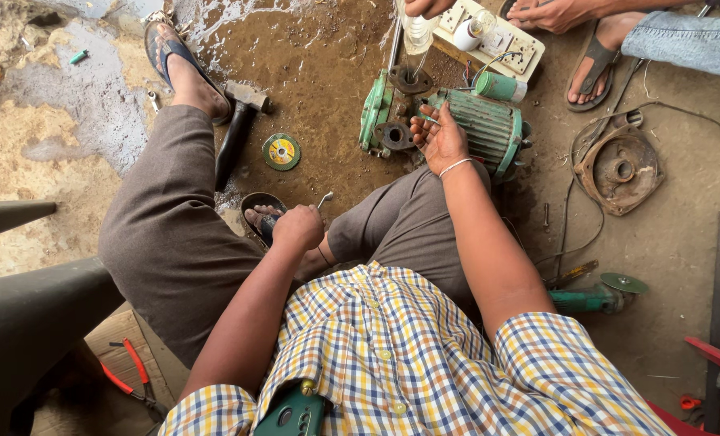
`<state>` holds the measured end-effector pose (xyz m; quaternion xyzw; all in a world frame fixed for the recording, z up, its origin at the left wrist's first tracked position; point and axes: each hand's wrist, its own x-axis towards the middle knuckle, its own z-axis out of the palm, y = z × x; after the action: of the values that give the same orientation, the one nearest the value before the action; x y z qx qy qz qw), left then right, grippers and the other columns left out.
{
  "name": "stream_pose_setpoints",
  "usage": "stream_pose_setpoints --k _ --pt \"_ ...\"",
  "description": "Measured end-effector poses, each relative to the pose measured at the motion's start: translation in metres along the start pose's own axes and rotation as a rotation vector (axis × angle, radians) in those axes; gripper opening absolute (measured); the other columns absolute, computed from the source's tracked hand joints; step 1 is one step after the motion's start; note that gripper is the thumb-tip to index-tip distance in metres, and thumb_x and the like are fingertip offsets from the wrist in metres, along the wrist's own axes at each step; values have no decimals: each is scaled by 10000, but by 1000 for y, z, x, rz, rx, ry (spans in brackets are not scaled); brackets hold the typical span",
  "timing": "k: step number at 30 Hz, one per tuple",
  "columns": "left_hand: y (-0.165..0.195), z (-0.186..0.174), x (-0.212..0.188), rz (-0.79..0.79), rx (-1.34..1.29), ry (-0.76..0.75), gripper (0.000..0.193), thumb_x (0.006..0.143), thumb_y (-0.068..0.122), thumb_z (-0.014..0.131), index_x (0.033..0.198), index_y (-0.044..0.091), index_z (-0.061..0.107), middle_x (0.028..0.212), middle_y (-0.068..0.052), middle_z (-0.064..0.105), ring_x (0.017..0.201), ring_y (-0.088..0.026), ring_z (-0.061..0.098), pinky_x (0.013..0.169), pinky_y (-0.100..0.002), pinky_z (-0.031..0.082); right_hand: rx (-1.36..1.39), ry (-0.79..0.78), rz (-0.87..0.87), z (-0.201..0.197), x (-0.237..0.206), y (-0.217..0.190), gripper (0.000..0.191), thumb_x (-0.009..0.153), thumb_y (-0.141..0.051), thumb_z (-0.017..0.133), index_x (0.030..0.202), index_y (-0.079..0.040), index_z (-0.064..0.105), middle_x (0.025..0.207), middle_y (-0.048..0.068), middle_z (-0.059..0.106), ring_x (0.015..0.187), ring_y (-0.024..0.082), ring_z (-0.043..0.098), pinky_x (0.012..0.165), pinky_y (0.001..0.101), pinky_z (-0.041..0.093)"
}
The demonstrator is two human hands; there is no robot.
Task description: The person sits on the ground repairing a green electric water pump. They hold the pump steady, use a spanner on its fasteners, tap parts with a hammer, and pour water from a plastic bottle over the pump while another person assists nearby.
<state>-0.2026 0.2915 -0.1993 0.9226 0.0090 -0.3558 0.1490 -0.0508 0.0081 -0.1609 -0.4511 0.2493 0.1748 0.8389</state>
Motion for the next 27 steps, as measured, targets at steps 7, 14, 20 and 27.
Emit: stream_pose_setpoints --k 7,14,20,27 --pt "1 -1 -1 9 -3 12 305 970 259 569 1111 31 714 1126 -215 729 1057 -383 717 881 -480 587 15 -9 15 4 -3 -2 522 1030 -541 507 1217 -75 647 1034 124 700 870 194 675 743 316 554" --pt "4 -7 -5 2 -14 8 287 937 168 539 1111 27 720 1131 -219 721 1061 -391 711 882 -485 585 12 -12 13 8 -7 -3 530 1035 -545 511 1233 -73 647 1051 127 699 881 196 675 752 317 553" --pt "4 -9 -7 -2 -23 -10 285 938 141 524 1102 18 721 1133 -228 724 1053 -394 717 875 -483 590 22 -1 -23 3 -4 -1 529 1030 -548 510 1219 -73 646 1023 122 700 845 204 681 722 320 553" --pt "5 -9 -9 -15 -46 3 277 937 130 520 1096 14 714 1118 -234 725 1034 -397 722 850 -488 593 -1067 473 -722 16 10 9 563 1102 -529 460 1410 -64 532 1313 185 604 1190 344 565 1012 503 448"
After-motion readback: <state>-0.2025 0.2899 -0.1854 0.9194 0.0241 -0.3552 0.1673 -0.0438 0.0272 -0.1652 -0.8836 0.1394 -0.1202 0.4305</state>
